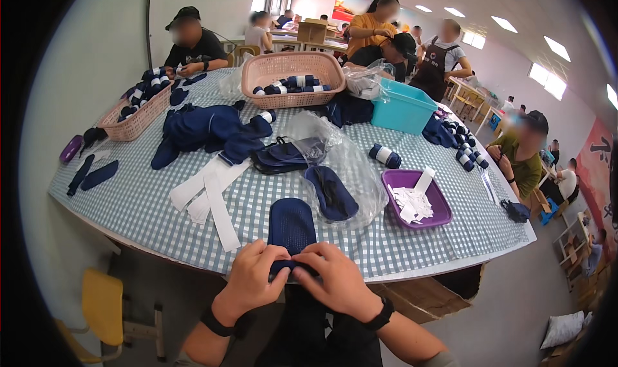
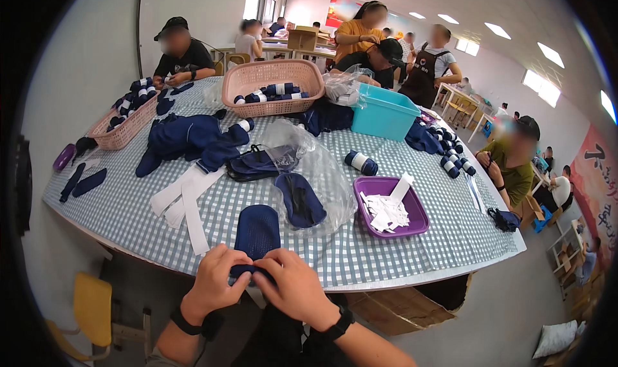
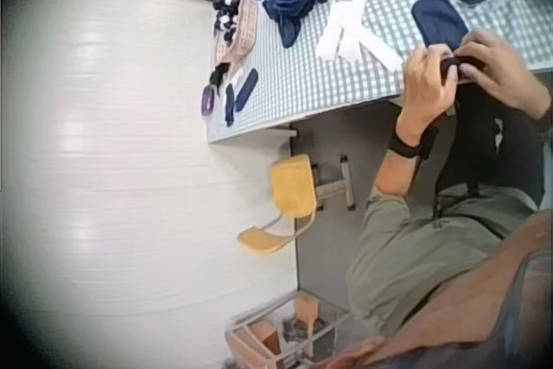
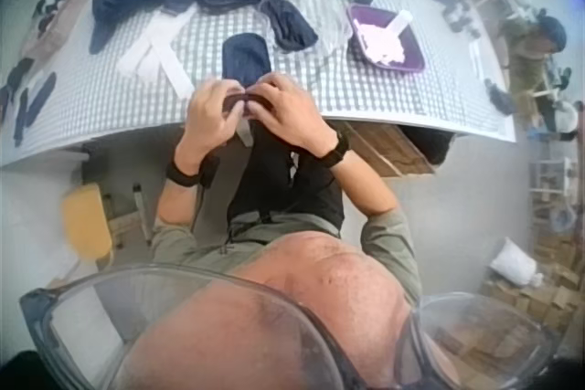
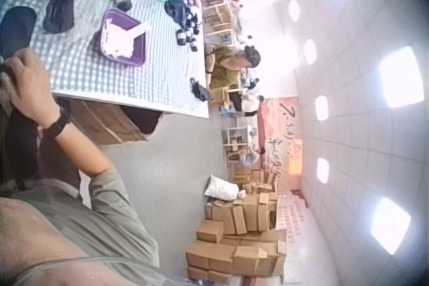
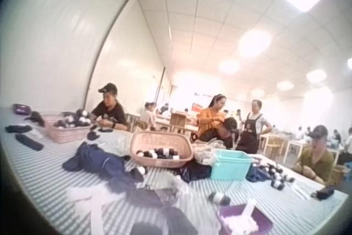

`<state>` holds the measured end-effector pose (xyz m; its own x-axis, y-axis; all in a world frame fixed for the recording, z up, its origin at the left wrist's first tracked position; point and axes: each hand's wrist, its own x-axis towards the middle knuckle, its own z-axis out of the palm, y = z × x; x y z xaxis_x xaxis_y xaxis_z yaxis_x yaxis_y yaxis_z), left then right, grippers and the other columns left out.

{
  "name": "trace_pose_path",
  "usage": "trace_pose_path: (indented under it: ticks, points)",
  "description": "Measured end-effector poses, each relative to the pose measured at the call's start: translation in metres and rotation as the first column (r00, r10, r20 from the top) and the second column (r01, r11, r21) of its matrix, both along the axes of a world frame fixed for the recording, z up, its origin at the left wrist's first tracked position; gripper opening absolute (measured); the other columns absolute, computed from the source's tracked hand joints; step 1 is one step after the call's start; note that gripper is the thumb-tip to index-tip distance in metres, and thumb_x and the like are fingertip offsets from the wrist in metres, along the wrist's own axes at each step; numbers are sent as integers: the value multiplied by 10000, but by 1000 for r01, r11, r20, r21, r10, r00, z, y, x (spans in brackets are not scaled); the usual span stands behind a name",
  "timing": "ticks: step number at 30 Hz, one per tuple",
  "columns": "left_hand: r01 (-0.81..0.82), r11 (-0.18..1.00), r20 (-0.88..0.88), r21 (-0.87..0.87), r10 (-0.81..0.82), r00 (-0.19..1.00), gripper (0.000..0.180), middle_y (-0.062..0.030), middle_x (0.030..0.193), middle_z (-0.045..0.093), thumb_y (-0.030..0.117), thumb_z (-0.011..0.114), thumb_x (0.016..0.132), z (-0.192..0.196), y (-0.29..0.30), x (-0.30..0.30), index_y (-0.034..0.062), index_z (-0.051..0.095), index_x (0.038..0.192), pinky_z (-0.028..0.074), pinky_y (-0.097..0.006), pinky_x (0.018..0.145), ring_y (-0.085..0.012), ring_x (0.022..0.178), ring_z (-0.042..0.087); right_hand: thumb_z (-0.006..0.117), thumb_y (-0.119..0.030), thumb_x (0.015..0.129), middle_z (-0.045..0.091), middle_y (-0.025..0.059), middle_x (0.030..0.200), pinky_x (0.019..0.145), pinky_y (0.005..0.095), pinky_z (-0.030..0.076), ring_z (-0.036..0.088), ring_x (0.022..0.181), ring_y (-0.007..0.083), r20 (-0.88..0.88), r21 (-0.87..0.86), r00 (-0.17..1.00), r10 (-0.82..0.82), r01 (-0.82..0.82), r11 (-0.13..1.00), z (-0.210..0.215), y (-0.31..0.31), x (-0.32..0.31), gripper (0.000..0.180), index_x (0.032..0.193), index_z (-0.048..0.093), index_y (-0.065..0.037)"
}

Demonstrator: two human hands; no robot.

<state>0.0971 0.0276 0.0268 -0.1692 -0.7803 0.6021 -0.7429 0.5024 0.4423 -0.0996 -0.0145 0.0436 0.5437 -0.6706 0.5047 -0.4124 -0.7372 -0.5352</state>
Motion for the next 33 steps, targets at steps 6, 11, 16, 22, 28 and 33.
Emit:
trace_pose_path:
  ticks: [6, 11, 16, 22, 28, 33]
  points:
    - [40, 997, -151, 73, -28, 988, 328, -127, 910, 693, 76, 723, 782, -4, -9, -2, 13, 588, 1074, 523, -384, 809, -314, 872, 666, 721, -218, 854, 634, 65, 904, 707, 373, 527, 632, 840, 257, -118, -131, 993, -10, -6, 991, -6, -6, -3, 257, 1059, 671, -71]
    - [2, 988, -220, 155, 32, 975, 354, -126, 954, 717, 121, 740, 803, -1, -20, 0, 17, 617, 1118, 519, -380, 803, -295, 886, 655, 673, -191, 890, 591, 80, 821, 722, 417, 476, 583, 799, 293, -154, -137, 977, -150, 129, 982, -8, -8, 8, 151, 961, 648, -60]
    - [13, 992, -131, 129, 4, 991, 273, -142, 1043, 693, 130, 783, 751, 7, -8, 3, 74, 736, 1014, 515, -363, 798, -294, 898, 645, 612, -186, 930, 557, 96, 780, 734, 444, 425, 552, 769, 311, -152, -218, 944, -293, 257, 941, -17, -4, 17, 137, 859, 598, -69]
    - [-111, 994, -200, 6, 110, 974, 187, -129, 1036, 705, 110, 818, 702, -7, -4, -1, 82, 768, 880, 508, -381, 850, -302, 959, 659, 602, -234, 936, 600, 92, 756, 712, 444, 413, 598, 756, 302, -169, -141, 950, -261, 239, 961, -20, -3, 13, 201, 790, 610, -96]
    - [-133, 983, -141, -125, 115, 983, 138, -70, 889, 740, 112, 813, 728, -19, -11, 0, 81, 762, 853, 494, -403, 905, -303, 1041, 643, 679, -265, 875, 588, 117, 694, 646, 459, 409, 594, 703, 330, -74, -23, 962, -264, 263, 964, -24, -18, 17, 263, 703, 624, -74]
    - [-208, 978, -202, -25, 198, 959, 128, -45, 848, 694, 112, 807, 702, -19, -17, -1, 94, 767, 822, 484, -387, 845, -275, 1013, 627, 788, -189, 780, 606, 88, 688, 552, 351, 425, 586, 584, 233, 52, 256, 938, -344, 320, 912, -16, -22, 20, 164, 755, 718, -42]
